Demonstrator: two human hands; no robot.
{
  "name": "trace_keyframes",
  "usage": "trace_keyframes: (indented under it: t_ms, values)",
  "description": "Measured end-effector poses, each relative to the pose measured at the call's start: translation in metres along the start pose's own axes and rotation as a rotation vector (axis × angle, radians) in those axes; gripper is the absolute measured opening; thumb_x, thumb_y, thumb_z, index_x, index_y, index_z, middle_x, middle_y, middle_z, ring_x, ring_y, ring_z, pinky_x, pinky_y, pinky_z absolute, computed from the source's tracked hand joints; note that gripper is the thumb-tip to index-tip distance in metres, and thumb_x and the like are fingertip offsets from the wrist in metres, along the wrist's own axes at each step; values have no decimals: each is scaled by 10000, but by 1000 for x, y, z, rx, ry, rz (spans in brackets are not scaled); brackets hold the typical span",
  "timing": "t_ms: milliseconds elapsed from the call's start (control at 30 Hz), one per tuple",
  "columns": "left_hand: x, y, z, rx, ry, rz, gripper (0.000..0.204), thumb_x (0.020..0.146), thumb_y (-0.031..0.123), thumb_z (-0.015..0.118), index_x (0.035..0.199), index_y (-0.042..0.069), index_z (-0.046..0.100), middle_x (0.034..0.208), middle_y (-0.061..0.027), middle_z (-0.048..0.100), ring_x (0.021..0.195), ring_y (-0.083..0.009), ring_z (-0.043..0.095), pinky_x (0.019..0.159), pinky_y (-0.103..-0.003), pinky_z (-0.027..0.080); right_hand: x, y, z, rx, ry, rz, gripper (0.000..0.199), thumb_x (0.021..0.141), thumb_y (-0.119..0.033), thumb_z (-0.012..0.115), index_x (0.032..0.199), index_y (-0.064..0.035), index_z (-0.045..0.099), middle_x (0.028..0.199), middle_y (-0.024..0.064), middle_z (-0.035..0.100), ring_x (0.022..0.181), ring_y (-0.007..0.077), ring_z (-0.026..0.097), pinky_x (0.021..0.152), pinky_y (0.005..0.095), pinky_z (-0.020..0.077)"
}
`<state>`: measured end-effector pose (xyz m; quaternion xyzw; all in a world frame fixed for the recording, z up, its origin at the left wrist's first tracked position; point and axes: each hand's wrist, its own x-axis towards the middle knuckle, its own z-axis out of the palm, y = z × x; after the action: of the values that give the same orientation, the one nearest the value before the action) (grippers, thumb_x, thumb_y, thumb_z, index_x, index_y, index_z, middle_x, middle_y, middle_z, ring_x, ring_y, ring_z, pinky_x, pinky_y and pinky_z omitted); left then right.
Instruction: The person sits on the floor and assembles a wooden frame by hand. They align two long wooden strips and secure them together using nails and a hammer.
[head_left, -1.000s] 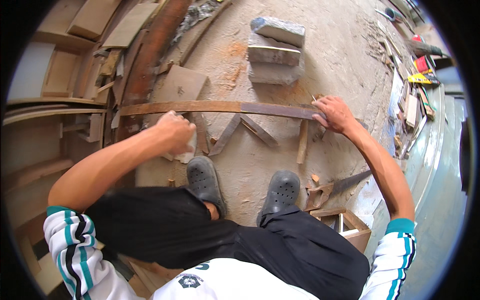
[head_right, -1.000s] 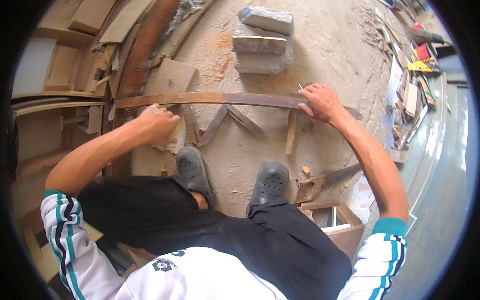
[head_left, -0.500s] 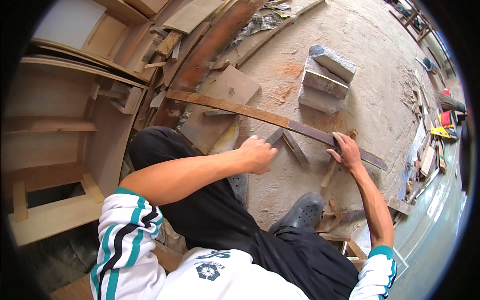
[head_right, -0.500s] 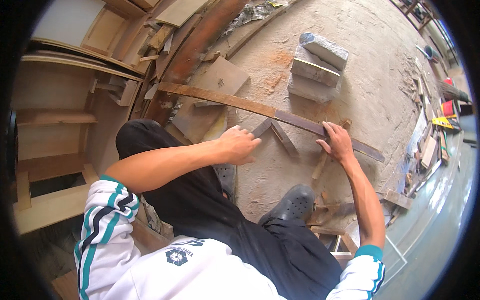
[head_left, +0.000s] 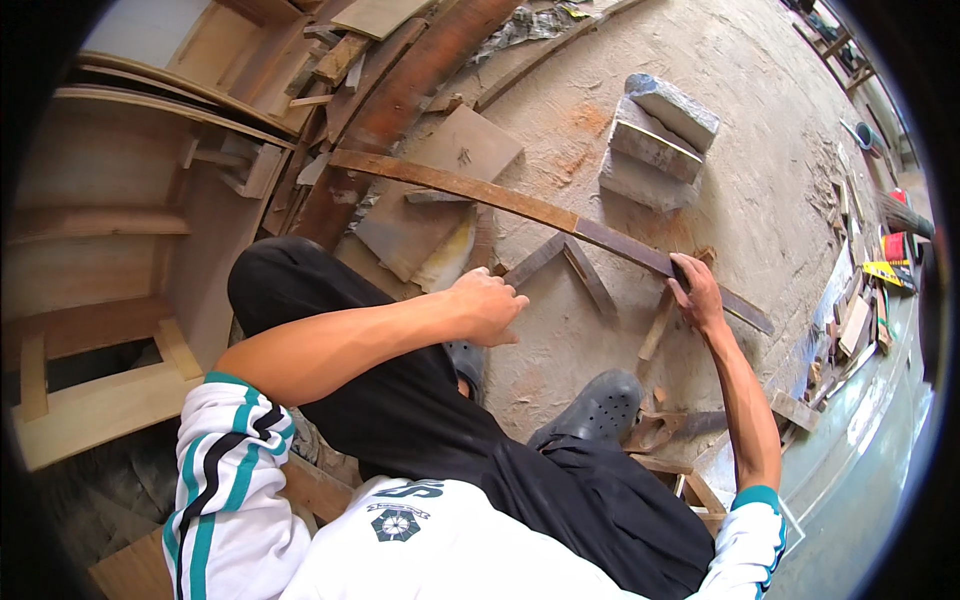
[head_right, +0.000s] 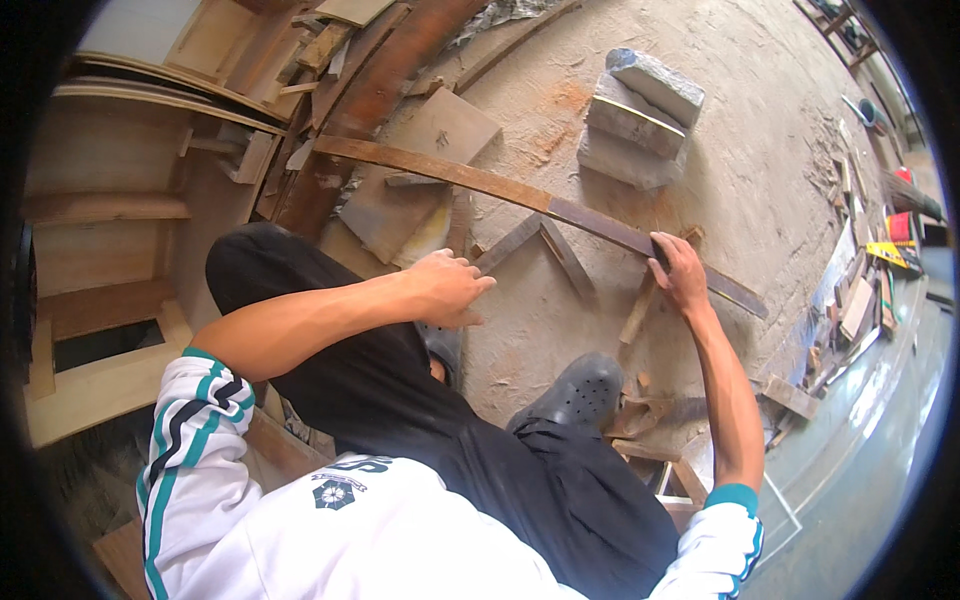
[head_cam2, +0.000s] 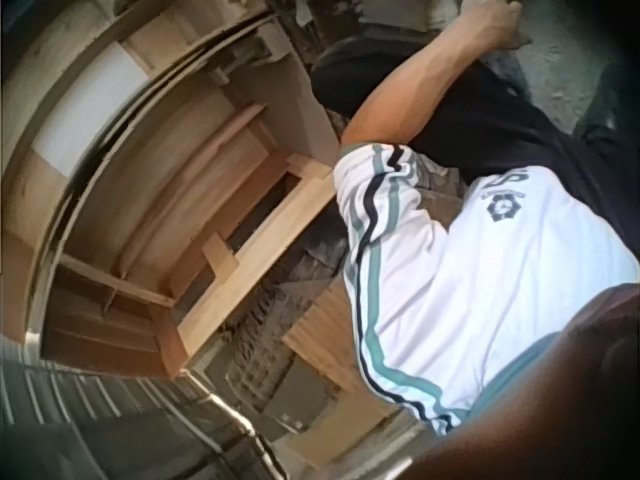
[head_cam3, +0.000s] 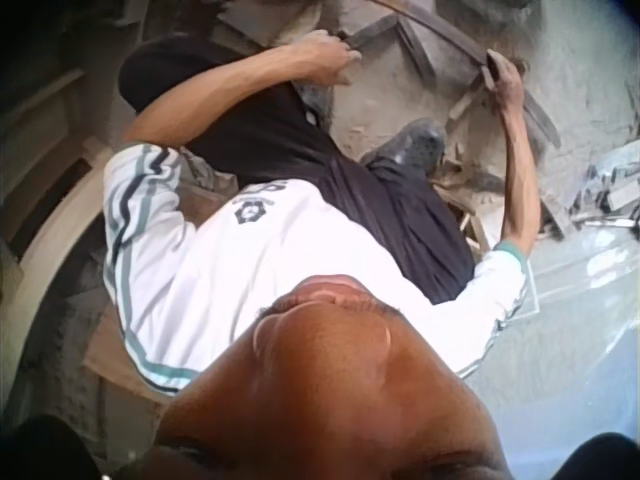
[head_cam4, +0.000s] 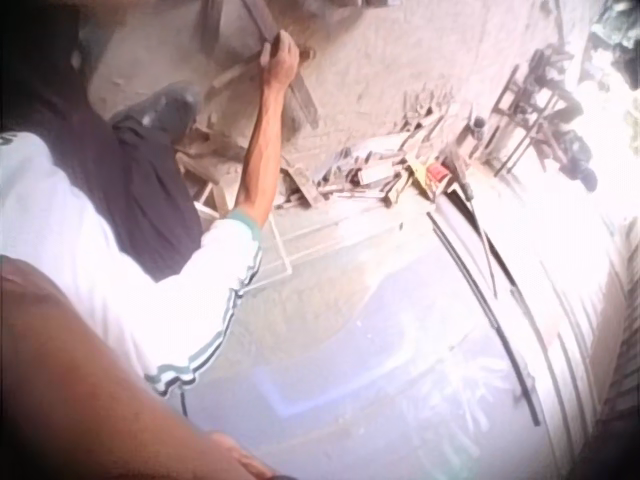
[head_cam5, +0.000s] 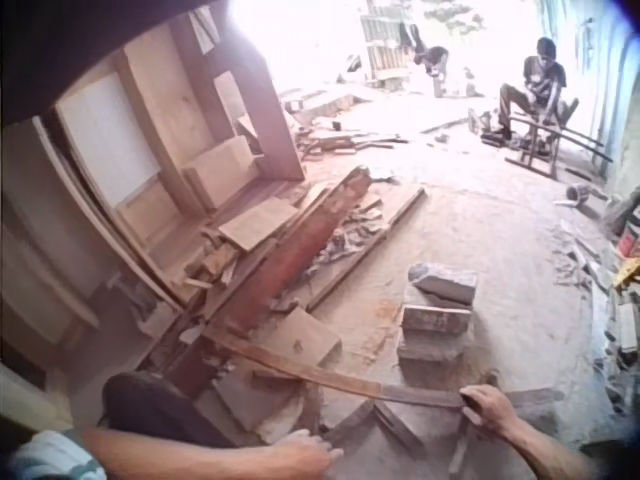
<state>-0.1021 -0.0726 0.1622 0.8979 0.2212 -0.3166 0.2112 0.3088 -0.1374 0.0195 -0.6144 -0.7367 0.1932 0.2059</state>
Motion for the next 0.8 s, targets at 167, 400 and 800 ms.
trace_keyframes:
  t_ms: [167, 400, 800]
  values:
    - [-2, -1, -1, 20, -25, 6, 636, 922, 522, 652, 1327, 33, 613, 1030, -140, 722, 1032, -328, 690, 874, -462, 511, 2, 4, 1, 23, 13, 7, 467, 839, -134, 766, 1288, -79, 654, 1289, 129, 680, 1213, 319, 620, 1045, 417, 495]
    - [-3, -1, 0, 19, -68, 9, 612, 914, 517, 666, 1285, 32, 626, 1042, -142, 720, 1042, -320, 686, 873, -456, 507, 1, 0, 0, 23, 8, 16, 446, 857, -127, 757, 1286, -64, 651, 1292, 144, 677, 1213, 324, 624, 1041, 412, 498]
    - [-3, -1, 9, -19, 19, 36, 532, 903, 509, 686, 1145, 36, 650, 1015, -163, 730, 1039, -326, 692, 888, -459, 489, 4, -7, -3, -14, 10, 4, 451, 867, -147, 761, 1301, -78, 659, 1299, 129, 679, 1207, 319, 623, 1032, 412, 500]
